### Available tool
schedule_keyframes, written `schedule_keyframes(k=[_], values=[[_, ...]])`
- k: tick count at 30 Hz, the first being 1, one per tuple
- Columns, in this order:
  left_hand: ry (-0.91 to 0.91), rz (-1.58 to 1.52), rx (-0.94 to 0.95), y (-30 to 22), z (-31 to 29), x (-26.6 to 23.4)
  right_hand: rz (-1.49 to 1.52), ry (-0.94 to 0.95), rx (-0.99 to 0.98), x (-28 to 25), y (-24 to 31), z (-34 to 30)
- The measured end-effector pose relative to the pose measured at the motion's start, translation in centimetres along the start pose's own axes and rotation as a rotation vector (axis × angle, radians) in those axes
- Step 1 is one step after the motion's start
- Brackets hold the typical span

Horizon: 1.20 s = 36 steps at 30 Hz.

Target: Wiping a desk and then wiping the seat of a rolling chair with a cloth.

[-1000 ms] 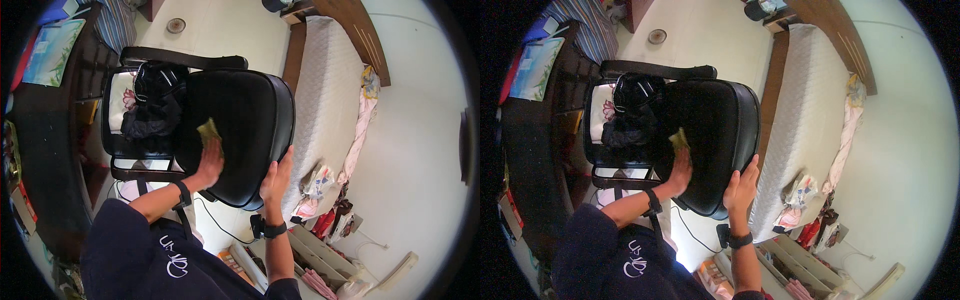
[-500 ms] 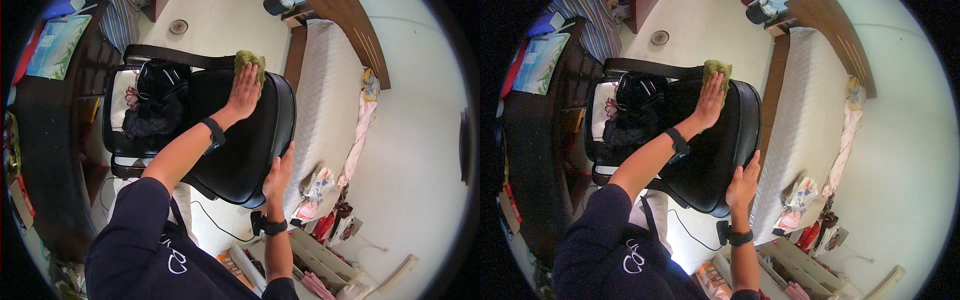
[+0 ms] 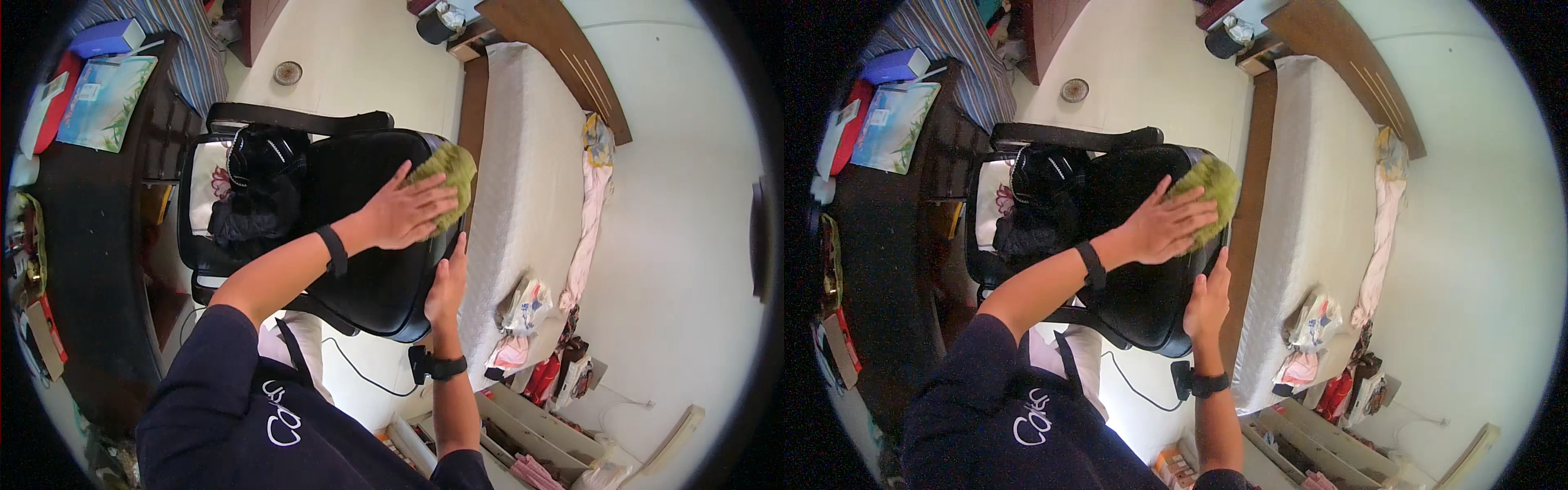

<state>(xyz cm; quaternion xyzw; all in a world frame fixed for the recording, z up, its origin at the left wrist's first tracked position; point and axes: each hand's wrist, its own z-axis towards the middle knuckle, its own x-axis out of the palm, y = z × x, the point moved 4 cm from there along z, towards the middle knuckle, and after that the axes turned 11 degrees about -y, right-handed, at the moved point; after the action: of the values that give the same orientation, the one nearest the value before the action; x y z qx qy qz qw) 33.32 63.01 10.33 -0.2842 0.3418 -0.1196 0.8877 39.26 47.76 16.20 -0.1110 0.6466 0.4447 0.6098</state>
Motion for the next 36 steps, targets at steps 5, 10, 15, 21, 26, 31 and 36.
schedule_keyframes(k=[5,10,15,21,26,31,36], values=[[0.062,0.037,-0.382,7.7,4.3,1.6,-0.056,-0.002,-0.017,0.1,0.6,0.2],[0.137,0.021,-0.681,14.3,2.5,4.1,-0.057,-0.011,-0.032,0.2,0.9,0.4],[-0.015,-0.086,-0.858,14.0,1.8,4.4,-0.051,-0.017,-0.051,0.1,0.9,0.3],[0.133,0.144,-0.044,1.1,6.0,0.1,-0.031,-0.005,-0.011,0.2,0.5,0.7],[0.077,-0.059,0.128,-1.5,1.6,-0.7,0.071,0.003,0.020,0.0,0.0,0.9],[0.176,-0.112,0.172,-4.0,-2.8,-1.8,0.161,0.101,0.229,0.0,0.3,0.9],[0.115,0.132,0.162,0.6,1.6,-1.4,0.274,-0.054,0.098,-0.4,0.0,0.8]])
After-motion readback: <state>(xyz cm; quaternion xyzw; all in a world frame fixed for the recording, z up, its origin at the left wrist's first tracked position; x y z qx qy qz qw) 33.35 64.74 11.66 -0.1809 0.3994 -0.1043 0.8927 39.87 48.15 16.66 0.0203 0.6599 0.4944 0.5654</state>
